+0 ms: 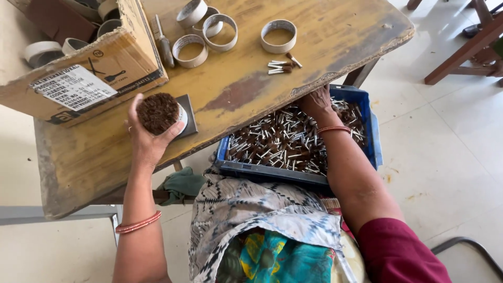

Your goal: The person gathers bristle tufts from a tray and packs them into a cardboard ring mold, pressing the tufts down to form a round brush head. They then lift the formed brush head out of the ring, set it aside, and begin gathering more tufts for the next one.

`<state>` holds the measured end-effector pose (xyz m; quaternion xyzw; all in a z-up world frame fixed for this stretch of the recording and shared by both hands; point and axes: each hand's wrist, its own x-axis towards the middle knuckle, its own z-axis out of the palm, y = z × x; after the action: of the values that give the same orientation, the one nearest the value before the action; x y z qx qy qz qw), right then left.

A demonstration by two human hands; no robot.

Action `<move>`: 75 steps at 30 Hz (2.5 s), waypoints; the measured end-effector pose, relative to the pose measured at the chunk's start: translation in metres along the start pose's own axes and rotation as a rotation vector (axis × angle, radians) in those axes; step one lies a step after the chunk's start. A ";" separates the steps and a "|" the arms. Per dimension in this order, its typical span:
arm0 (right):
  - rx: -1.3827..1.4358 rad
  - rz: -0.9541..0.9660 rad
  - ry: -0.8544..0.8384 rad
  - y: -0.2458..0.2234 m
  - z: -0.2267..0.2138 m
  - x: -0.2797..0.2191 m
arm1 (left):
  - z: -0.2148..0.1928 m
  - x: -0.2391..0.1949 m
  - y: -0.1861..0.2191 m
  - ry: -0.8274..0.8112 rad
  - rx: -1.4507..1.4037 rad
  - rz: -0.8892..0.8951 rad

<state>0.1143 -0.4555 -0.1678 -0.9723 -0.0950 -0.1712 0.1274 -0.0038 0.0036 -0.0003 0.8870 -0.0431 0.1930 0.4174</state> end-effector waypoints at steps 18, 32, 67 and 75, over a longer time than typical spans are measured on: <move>0.030 -0.043 0.088 0.004 0.007 0.001 | -0.006 -0.002 0.012 -0.068 0.001 -0.102; -0.022 0.092 -0.093 0.024 0.014 -0.005 | -0.002 -0.003 -0.014 -0.049 -0.018 -0.023; 0.050 0.110 -0.058 0.024 0.008 -0.006 | 0.003 -0.001 -0.017 0.088 0.042 0.079; 0.093 0.164 -0.139 0.011 -0.005 -0.008 | -0.001 0.003 0.001 -0.160 0.048 -0.063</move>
<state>0.1078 -0.4688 -0.1687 -0.9794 -0.0318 -0.0876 0.1791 -0.0019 0.0039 0.0019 0.9101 -0.0436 0.1094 0.3972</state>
